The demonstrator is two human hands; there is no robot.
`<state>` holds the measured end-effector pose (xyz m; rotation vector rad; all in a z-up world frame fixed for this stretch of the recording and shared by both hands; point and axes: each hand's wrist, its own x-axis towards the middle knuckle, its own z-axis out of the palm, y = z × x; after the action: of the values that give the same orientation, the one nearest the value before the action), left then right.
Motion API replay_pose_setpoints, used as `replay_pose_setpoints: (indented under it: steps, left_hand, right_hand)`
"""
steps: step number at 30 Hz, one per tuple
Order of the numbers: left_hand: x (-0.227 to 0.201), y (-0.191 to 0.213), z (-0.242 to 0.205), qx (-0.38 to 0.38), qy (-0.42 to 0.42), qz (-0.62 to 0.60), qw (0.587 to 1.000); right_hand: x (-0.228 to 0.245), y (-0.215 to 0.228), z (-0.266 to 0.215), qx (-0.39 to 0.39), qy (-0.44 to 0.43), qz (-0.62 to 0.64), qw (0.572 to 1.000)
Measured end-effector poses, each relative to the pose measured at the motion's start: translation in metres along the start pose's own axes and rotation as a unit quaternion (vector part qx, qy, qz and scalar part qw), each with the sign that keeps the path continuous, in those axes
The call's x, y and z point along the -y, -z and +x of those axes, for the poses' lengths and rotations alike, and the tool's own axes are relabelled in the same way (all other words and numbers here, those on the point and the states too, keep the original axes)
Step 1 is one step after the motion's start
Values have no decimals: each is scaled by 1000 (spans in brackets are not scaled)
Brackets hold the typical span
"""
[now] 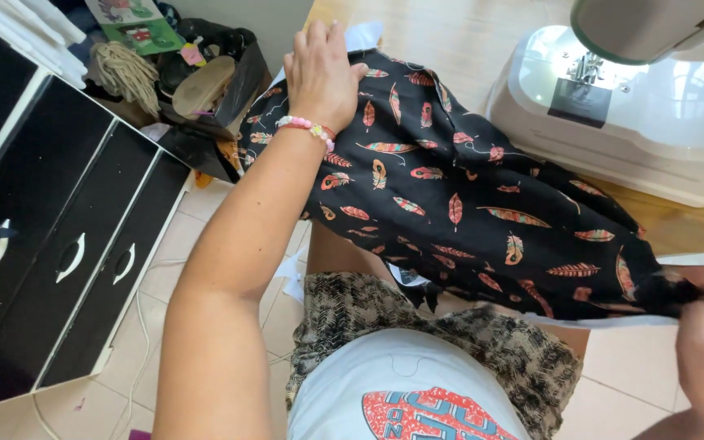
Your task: Preparing a piece of patterned fabric for sewing by manipulating it with a small tool and scissors at a workstation.
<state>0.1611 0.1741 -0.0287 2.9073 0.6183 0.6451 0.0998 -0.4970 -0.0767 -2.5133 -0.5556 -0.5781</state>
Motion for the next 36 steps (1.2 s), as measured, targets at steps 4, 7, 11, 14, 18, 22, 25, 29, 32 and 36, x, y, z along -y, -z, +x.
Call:
replay_pose_setpoints:
  steps: [4, 7, 11, 14, 18, 22, 25, 29, 32, 36]
  left_hand:
    - [-7, 12, -5, -63, -28, 17, 997]
    - [-6, 13, -8, -73, -97, -2, 993]
    - [-24, 45, -19, -106, -241, -104, 959]
    - [-53, 72, -28, -110, -371, -230, 893]
    - [-75, 67, -30, -102, -399, -205, 888]
    - [-35, 13, -7, -93, -238, 19, 967]
    - [1, 36, -3, 22, -16, 143, 989]
    - [61, 18, 5, 132, 68, 82, 986]
    - [82, 14, -7, -5, 38, 125, 991]
    - [93, 40, -13, -55, 40, 145, 987]
  right_hand:
    - [106, 19, 38, 28, -51, 159, 986]
    - [96, 2, 43, 9, -112, 261, 959]
    - [117, -6, 61, -12, -164, 389, 907]
    - [136, -8, 70, 14, -180, 467, 866]
    - [156, -4, 80, 37, -189, 512, 837]
    - [146, -3, 77, 37, -182, 522, 832]
    - [130, -4, 71, 29, -190, 469, 862]
    - [138, 4, 78, 36, -170, 439, 882]
    - [167, 15, 90, 12, -29, 219, 975]
    - [210, 18, 108, 188, -66, 293, 935]
